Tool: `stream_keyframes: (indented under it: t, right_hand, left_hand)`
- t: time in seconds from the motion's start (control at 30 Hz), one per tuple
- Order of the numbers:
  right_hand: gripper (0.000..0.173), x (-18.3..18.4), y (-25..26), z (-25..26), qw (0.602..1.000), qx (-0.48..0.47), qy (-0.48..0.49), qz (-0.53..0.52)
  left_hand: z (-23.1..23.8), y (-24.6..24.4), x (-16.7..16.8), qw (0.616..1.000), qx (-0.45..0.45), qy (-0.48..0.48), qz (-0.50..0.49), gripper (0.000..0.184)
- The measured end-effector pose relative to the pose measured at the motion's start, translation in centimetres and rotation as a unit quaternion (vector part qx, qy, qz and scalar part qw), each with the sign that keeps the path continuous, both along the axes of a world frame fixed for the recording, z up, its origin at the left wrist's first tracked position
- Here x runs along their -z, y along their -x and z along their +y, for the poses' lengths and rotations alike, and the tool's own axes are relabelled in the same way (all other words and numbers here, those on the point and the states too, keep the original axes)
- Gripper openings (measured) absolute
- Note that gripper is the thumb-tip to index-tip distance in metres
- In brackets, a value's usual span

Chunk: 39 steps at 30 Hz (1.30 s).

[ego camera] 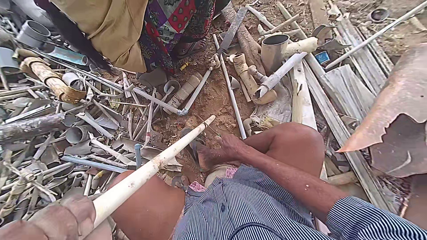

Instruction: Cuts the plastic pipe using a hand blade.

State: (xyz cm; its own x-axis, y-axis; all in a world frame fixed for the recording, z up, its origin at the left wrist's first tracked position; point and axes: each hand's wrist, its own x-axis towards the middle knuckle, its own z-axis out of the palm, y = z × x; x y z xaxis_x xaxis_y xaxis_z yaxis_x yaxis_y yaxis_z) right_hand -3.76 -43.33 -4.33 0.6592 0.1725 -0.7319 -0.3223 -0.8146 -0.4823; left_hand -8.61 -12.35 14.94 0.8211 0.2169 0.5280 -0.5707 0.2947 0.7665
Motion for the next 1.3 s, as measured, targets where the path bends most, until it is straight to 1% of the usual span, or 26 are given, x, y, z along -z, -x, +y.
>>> stream_keyframes:
  t: [0.03, 0.1, 0.2, 0.23, 0.3, 0.4, 0.47, 0.53, 0.57, 0.63, 0.67, 0.7, 0.8, 0.83, 0.87, 0.93, 1.03, 1.07, 1.1, 1.13, 1.2, 1.23, 1.27, 1.3]
  right_hand:
    - [0.05, -0.1, -0.5, -0.2, 1.0, 0.01, -0.015, -0.005]
    - [0.047, 0.8, 0.4, -0.5, 0.996, 0.047, -0.078, -0.002]
    - [0.041, 2.4, 2.9, -0.9, 0.971, 0.132, -0.194, 0.041]
    - [0.04, 3.1, 3.5, -1.1, 0.962, 0.156, -0.219, 0.047]
    - [0.04, 4.2, 4.3, -1.1, 0.947, 0.207, -0.24, 0.053]
    - [0.044, 4.5, 3.6, -0.3, 0.941, 0.261, -0.206, 0.065]
    - [0.047, 3.5, 2.6, 0.3, 0.948, 0.25, -0.181, 0.073]
    - [0.046, 1.1, 1.8, 1.0, 0.963, 0.194, -0.182, 0.034]
    - [0.045, -0.4, 1.7, 1.4, 0.967, 0.155, -0.203, -0.004]
    - [0.044, -2.7, 1.4, 2.2, 0.959, 0.083, -0.257, -0.083]
    - [0.045, -2.8, 1.4, 2.6, 0.953, 0.068, -0.276, -0.105]
    - [0.045, -2.1, 1.6, 2.8, 0.951, 0.067, -0.282, -0.109]
    - [0.048, 3.5, 1.6, 1.4, 0.963, 0.126, -0.232, -0.051]
    - [0.052, 4.7, 1.1, 0.6, 0.968, 0.137, -0.208, -0.029]
    - [0.054, 4.6, 0.2, 0.3, 0.975, 0.129, -0.179, -0.013]
    - [0.057, 2.1, -0.6, 0.9, 0.985, 0.079, -0.155, 0.006]
    - [0.053, -2.9, -0.5, 3.1, 0.978, -0.025, -0.189, -0.085]
    - [0.052, -4.1, 0.0, 4.0, 0.975, -0.038, -0.196, -0.101]
    - [0.052, -4.3, 0.0, 4.4, 0.975, -0.036, -0.189, -0.107]
    - [0.053, -3.1, -0.1, 4.2, 0.98, -0.015, -0.171, -0.102]
    - [0.055, 2.5, -0.8, 1.7, 0.992, 0.052, -0.102, -0.045]
    - [0.057, 4.9, -1.6, 0.2, 0.996, 0.063, -0.061, -0.017]
    - [0.059, 5.8, -2.6, -0.6, 0.997, 0.062, -0.043, -0.003]
    - [0.06, 5.5, -3.4, -0.6, 0.997, 0.047, -0.052, -0.008]
  left_hand:
    - [-0.4, -0.8, 0.3, 1.0, -0.022, 0.006, -0.01, 0.027]
    - [-1.5, -1.7, 1.8, 0.998, -0.06, 0.009, -0.01, 0.026]
    - [-3.9, -3.4, 5.1, 0.994, -0.104, 0.035, 0.0, 0.028]
    - [-4.9, -4.1, 5.9, 0.994, -0.103, 0.038, 0.007, 0.028]
    - [-6.4, -5.2, 7.5, 0.997, -0.07, 0.028, 0.031, 0.029]
    - [-7.4, -7.1, 10.0, 0.999, 0.003, 0.006, 0.045, 0.025]
    - [-7.6, -7.8, 10.9, 0.998, 0.035, 0.0, 0.048, 0.022]
    - [-7.8, -8.1, 11.2, 0.998, 0.051, -0.003, 0.039, 0.022]
    - [-7.8, -8.0, 11.3, 0.998, 0.053, -0.006, 0.034, 0.022]
    - [-7.8, -8.1, 11.4, 0.998, 0.06, -0.007, 0.023, 0.022]
    - [-7.8, -8.2, 11.5, 0.998, 0.063, -0.006, 0.018, 0.022]
    - [-7.7, -8.2, 11.6, 0.998, 0.067, -0.005, 0.015, 0.021]
    - [-7.2, -8.1, 11.9, 0.998, 0.054, 0.001, 0.016, 0.023]
    - [-6.9, -8.1, 12.0, 0.999, 0.043, 0.004, 0.02, 0.024]
    - [-6.6, -8.3, 12.2, 0.999, 0.026, 0.009, 0.022, 0.025]
    - [-6.1, -8.0, 12.4, 0.999, -0.01, 0.011, 0.036, 0.029]
    - [-6.2, -7.9, 12.7, 0.999, -0.017, 0.013, 0.023, 0.027]
    - [-6.2, -7.6, 12.8, 0.999, -0.016, 0.014, 0.026, 0.027]
    - [-6.2, -7.6, 12.9, 0.999, -0.019, 0.013, 0.026, 0.027]
    - [-6.2, -7.6, 13.0, 0.999, -0.022, 0.011, 0.028, 0.029]
    - [-5.9, -7.6, 13.2, 0.999, -0.03, 0.011, 0.032, 0.032]
    - [-5.7, -7.7, 13.2, 0.999, -0.031, 0.016, 0.031, 0.032]
    - [-5.5, -7.9, 13.2, 0.999, -0.032, 0.022, 0.028, 0.032]
    - [-5.6, -8.2, 13.2, 0.999, -0.038, 0.03, 0.025, 0.032]
